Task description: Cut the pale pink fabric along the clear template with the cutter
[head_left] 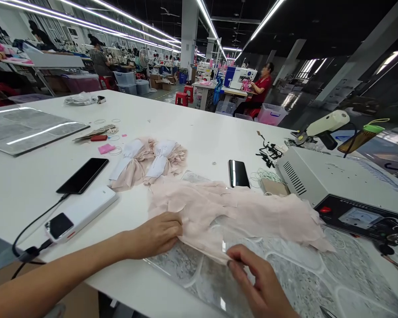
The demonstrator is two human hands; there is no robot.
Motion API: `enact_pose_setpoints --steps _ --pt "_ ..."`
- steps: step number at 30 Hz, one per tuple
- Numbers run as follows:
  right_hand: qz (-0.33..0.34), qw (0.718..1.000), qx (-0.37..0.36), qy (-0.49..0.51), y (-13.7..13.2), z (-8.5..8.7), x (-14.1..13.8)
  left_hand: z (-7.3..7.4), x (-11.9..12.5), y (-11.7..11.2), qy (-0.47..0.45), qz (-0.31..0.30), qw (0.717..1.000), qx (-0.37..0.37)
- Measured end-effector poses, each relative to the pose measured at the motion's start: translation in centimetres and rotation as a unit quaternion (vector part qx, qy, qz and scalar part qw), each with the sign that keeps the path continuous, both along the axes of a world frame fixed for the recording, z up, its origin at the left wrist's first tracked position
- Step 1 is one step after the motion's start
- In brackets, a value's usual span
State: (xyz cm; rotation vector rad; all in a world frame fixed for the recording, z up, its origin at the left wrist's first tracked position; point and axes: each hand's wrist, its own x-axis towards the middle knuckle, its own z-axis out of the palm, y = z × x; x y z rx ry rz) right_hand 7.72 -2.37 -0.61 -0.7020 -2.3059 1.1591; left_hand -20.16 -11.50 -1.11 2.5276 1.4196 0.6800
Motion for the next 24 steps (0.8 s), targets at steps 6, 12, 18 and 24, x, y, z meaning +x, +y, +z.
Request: enact_pose_setpoints --steps 6,12,18,24 --pt "-0.053 0.985 -0.161 -0.012 3.7 2.8 -3.3 4.1 -2.3 2.0 -0.048 0.150 0.982 -0.102" --pt "-0.133 0.988 -0.014 -0.072 8.4 0.6 -6.3 3.2 -5.6 8.9 0.052 0.142 0.987 -0.063" --pt "-0.133 0.971 0.178 -0.084 8.5 -1.1 -4.7 1.4 -5.0 10.2 0.067 0.110 0.992 -0.011" --pt "-0.092 0.952 0.270 -0.113 8.5 -2.9 -5.7 0.3 -4.4 9.9 0.078 0.086 0.993 0.012"
